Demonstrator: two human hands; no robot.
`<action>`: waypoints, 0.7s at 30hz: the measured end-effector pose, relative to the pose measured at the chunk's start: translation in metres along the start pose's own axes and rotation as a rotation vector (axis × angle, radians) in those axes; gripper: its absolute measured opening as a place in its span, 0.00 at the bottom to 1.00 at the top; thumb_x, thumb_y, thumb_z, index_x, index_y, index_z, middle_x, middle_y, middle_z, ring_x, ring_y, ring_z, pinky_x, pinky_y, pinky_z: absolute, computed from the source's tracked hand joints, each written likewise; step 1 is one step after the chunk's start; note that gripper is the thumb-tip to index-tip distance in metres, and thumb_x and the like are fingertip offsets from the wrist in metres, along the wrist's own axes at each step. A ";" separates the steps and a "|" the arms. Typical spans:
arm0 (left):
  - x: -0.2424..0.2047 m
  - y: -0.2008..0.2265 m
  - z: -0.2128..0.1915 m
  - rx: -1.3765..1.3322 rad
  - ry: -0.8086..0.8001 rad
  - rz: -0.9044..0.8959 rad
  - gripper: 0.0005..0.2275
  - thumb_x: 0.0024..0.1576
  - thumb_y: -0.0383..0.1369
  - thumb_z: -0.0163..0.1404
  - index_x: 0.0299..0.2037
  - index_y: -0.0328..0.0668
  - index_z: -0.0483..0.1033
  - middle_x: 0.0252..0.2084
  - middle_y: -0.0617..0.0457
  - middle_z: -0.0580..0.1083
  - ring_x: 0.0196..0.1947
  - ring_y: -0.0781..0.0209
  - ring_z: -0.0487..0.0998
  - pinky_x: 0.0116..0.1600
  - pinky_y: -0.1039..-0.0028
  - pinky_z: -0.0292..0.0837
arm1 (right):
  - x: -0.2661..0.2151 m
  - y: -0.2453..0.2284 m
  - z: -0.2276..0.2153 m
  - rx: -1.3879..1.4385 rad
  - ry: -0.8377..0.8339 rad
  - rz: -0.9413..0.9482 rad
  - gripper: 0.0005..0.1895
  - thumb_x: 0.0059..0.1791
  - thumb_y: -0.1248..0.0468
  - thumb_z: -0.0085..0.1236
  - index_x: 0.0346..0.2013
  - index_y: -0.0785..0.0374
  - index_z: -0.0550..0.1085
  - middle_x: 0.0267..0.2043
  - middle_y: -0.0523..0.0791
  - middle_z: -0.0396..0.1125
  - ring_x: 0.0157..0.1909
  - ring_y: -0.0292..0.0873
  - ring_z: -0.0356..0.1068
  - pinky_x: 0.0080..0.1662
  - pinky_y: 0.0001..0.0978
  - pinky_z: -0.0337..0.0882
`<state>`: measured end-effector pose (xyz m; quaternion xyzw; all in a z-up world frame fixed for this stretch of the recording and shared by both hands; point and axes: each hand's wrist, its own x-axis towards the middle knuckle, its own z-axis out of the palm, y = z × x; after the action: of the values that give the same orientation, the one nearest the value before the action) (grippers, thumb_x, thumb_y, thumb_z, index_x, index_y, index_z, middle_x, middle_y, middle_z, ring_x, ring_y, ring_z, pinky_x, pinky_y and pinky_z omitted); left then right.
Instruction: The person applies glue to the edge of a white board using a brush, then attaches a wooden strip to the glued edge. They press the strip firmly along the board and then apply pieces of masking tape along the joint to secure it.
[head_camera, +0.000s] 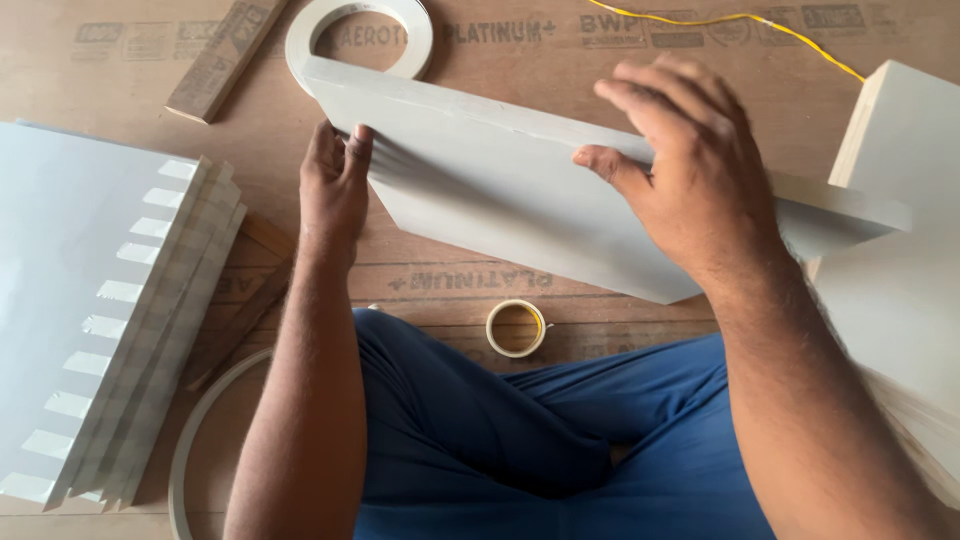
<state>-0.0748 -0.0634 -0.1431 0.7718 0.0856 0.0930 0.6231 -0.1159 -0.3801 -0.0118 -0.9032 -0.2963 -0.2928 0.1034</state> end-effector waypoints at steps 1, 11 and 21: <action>-0.001 0.000 -0.001 -0.017 -0.002 0.021 0.22 0.66 0.47 0.45 0.61 0.37 0.68 0.48 0.46 0.79 0.54 0.56 0.78 0.61 0.62 0.75 | 0.001 -0.003 0.003 0.071 -0.046 0.064 0.26 0.51 0.51 0.68 0.56 0.64 0.77 0.57 0.50 0.73 0.61 0.52 0.71 0.61 0.46 0.71; -0.011 0.003 -0.008 -0.020 0.072 0.050 0.23 0.66 0.41 0.49 0.68 0.40 0.61 0.61 0.40 0.71 0.63 0.51 0.72 0.63 0.58 0.74 | 0.005 -0.018 0.012 0.185 -0.114 0.229 0.16 0.55 0.55 0.66 0.51 0.63 0.80 0.46 0.48 0.77 0.43 0.47 0.77 0.44 0.39 0.76; -0.002 0.061 -0.071 0.446 -0.018 0.767 0.16 0.67 0.29 0.58 0.64 0.45 0.75 0.68 0.48 0.71 0.70 0.49 0.72 0.71 0.59 0.74 | 0.000 -0.019 0.017 0.145 -0.088 0.231 0.15 0.56 0.55 0.66 0.50 0.63 0.80 0.47 0.48 0.77 0.44 0.47 0.78 0.44 0.39 0.76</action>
<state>-0.0934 -0.0099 -0.0688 0.8641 -0.1944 0.2903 0.3623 -0.1192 -0.3583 -0.0251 -0.9335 -0.2150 -0.2166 0.1884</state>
